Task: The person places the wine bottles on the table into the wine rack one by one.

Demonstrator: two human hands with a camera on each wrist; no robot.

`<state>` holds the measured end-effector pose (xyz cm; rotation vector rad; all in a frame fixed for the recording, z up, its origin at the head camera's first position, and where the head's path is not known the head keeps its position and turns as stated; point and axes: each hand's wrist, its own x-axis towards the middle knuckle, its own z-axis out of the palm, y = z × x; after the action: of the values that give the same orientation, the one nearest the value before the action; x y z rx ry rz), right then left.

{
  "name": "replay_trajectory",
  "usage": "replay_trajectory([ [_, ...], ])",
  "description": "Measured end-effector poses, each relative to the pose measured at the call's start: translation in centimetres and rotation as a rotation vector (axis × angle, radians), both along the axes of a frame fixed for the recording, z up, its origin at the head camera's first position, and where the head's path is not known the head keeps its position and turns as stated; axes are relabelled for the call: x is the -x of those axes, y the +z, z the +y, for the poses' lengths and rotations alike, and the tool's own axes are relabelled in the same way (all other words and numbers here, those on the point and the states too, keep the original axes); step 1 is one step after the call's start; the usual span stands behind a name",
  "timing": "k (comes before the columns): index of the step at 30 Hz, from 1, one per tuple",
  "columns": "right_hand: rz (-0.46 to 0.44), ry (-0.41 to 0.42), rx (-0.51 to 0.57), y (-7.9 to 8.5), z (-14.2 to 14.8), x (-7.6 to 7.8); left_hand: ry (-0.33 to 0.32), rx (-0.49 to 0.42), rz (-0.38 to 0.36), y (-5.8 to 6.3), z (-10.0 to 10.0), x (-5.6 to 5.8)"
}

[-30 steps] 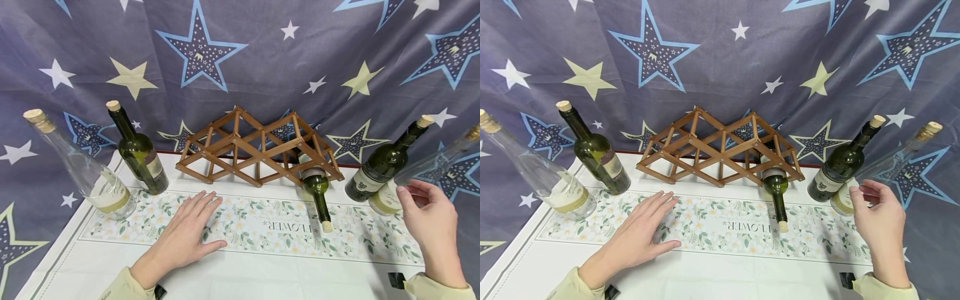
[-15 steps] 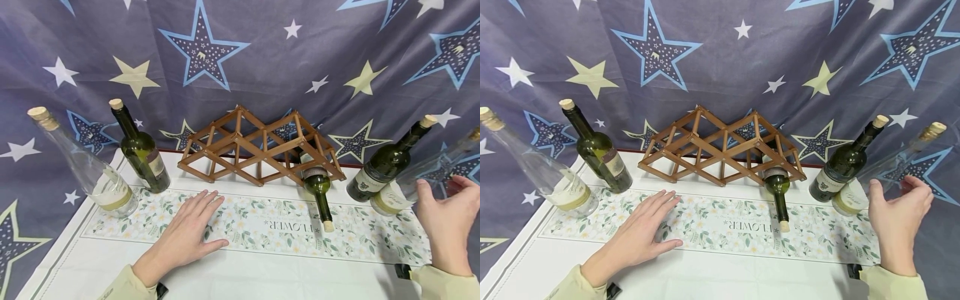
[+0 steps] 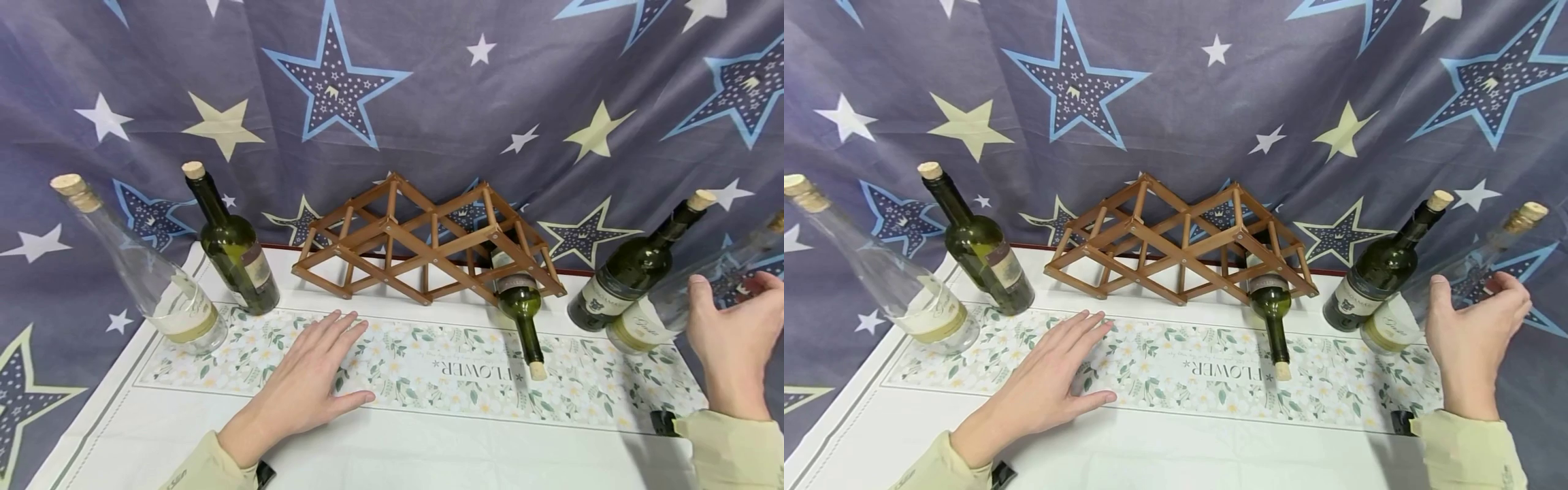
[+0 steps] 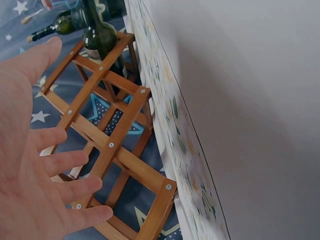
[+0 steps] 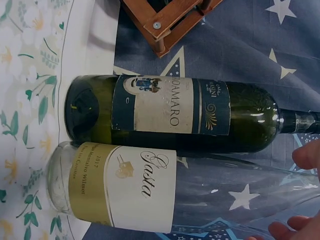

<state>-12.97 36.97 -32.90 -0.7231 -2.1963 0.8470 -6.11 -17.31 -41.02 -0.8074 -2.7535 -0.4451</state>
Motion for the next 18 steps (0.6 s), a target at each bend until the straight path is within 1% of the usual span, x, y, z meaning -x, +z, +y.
replay_trajectory([
  [5,-0.014,0.008,0.022,0.2,0.3,0.5,0.003,0.0,-0.001,0.1,0.0,0.0],
  [9,-0.034,0.013,0.018,0.1,0.5,0.8,0.003,-0.001,0.003,0.1,0.0,0.0],
  [12,-0.042,0.011,-0.008,-0.1,0.8,1.0,0.002,-0.002,0.007,0.1,0.0,0.0],
  [18,-0.078,0.026,-0.104,-0.5,1.1,1.5,0.002,-0.005,0.007,0.0,-0.1,0.0],
])
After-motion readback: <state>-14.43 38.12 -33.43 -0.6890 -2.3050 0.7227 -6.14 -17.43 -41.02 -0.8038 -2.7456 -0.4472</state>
